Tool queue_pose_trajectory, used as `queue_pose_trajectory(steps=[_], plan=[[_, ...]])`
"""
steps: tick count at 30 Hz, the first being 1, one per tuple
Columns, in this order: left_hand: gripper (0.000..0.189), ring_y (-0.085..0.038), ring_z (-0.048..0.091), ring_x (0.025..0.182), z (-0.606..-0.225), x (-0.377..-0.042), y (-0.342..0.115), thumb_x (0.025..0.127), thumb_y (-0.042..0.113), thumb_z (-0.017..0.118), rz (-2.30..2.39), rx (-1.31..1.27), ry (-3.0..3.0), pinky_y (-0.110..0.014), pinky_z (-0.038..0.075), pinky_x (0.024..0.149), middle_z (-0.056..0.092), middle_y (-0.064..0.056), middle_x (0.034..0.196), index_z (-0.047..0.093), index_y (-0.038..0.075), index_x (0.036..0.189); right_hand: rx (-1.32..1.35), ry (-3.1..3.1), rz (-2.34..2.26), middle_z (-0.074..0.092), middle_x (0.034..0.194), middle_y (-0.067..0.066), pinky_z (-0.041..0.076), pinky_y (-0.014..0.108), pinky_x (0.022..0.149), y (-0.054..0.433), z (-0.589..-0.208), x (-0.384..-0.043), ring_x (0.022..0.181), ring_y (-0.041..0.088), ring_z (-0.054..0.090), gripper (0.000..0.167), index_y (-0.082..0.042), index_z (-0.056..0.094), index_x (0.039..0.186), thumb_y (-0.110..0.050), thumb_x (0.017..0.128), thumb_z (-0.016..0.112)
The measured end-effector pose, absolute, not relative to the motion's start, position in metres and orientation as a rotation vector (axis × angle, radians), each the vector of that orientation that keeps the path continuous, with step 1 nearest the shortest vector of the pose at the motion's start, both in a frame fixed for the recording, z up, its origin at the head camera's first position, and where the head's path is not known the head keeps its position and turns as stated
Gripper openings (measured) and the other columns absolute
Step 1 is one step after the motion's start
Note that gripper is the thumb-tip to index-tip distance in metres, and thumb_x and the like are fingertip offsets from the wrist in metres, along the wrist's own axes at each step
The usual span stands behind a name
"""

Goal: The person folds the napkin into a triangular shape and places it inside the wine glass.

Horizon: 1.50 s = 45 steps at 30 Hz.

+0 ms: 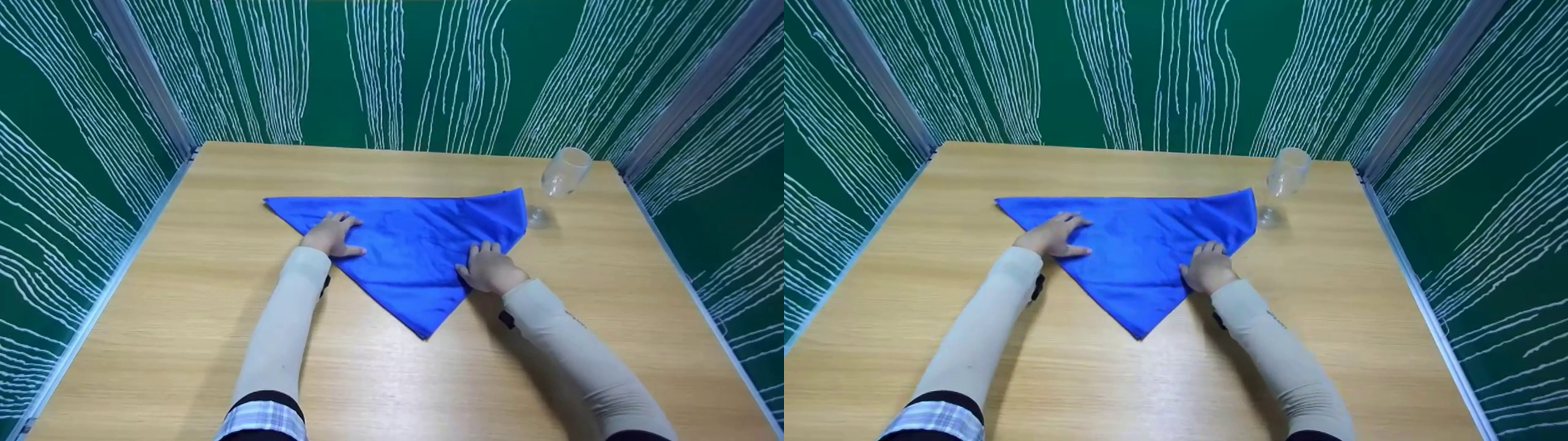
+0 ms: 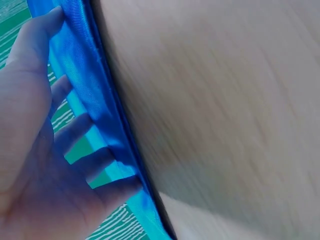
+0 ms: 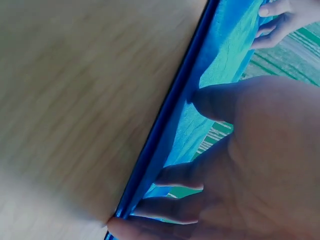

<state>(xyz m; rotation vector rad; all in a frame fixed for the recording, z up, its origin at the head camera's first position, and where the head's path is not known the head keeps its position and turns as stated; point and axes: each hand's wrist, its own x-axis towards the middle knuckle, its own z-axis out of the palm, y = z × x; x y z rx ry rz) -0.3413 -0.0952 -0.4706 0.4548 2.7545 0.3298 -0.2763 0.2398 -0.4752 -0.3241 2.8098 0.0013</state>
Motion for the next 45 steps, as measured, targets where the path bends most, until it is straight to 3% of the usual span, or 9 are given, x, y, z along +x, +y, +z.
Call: queue_pose_trajectory(steps=[6,10,18,22,26,34,45], plan=[[0.074,-0.046,0.011,0.148,-0.476,-0.338,-0.095,0.094,0.053,0.064,0.350,0.454,2.777,-0.066,0.020,0.113,0.022,-0.014,0.164,0.037,0.022,0.156,-0.340,2.806,0.025,0.033,0.142,0.044,0.038,0.064,0.103,0.242,-0.476,-0.277,0.134,0.057,0.030,0.074,0.020,0.029,0.144,-0.043,0.106,0.039],[0.073,-0.043,0.016,0.148,-0.475,-0.332,-0.089,0.095,0.052,0.064,0.314,0.428,2.815,-0.062,0.025,0.113,0.025,-0.015,0.162,0.038,0.019,0.155,-0.355,2.814,0.035,0.034,0.141,0.043,0.038,0.064,0.103,0.243,-0.477,-0.277,0.133,0.057,0.032,0.074,0.020,0.031,0.143,-0.044,0.106,0.039],[0.056,-0.040,0.028,0.146,-0.468,-0.310,-0.068,0.101,0.027,0.061,0.229,0.565,2.799,-0.053,0.029,0.114,0.033,-0.020,0.157,0.043,0.011,0.151,-0.418,2.864,0.056,0.040,0.132,0.044,0.029,0.063,0.110,0.243,-0.479,-0.275,0.127,0.058,0.037,0.072,0.022,0.038,0.136,-0.043,0.105,0.044],[0.073,-0.046,0.012,0.148,-0.466,-0.298,-0.062,0.100,0.045,0.059,0.318,0.515,2.680,-0.059,0.022,0.115,0.016,-0.023,0.163,0.032,0.009,0.157,-0.426,2.871,0.085,0.041,0.133,0.044,0.028,0.063,0.111,0.243,-0.479,-0.275,0.127,0.057,0.039,0.073,0.021,0.039,0.137,-0.045,0.105,0.043],[0.094,-0.048,0.000,0.148,-0.468,-0.291,-0.063,0.092,0.062,0.062,0.358,0.470,2.626,-0.060,0.019,0.115,0.004,-0.025,0.164,0.023,0.010,0.160,-0.434,2.879,0.093,0.043,0.132,0.043,0.034,0.062,0.107,0.243,-0.480,-0.275,0.126,0.056,0.041,0.073,0.020,0.040,0.137,-0.046,0.105,0.042],[0.102,-0.048,0.002,0.148,-0.469,-0.291,-0.064,0.085,0.062,0.070,0.317,0.500,2.643,-0.058,0.019,0.116,0.005,-0.026,0.163,0.023,0.009,0.160,-0.435,2.922,-0.018,0.046,0.123,0.038,0.046,0.063,0.093,0.250,-0.480,-0.276,0.119,0.053,0.043,0.073,0.019,0.043,0.132,-0.048,0.102,0.049],[0.103,-0.047,0.002,0.148,-0.468,-0.292,-0.070,0.085,0.061,0.071,0.338,0.494,2.635,-0.056,0.017,0.117,0.006,-0.026,0.163,0.023,0.008,0.159,-0.492,2.913,-0.046,0.047,0.122,0.035,0.045,0.061,0.094,0.255,-0.479,-0.279,0.116,0.051,0.045,0.073,0.016,0.047,0.130,-0.050,0.100,0.053]])
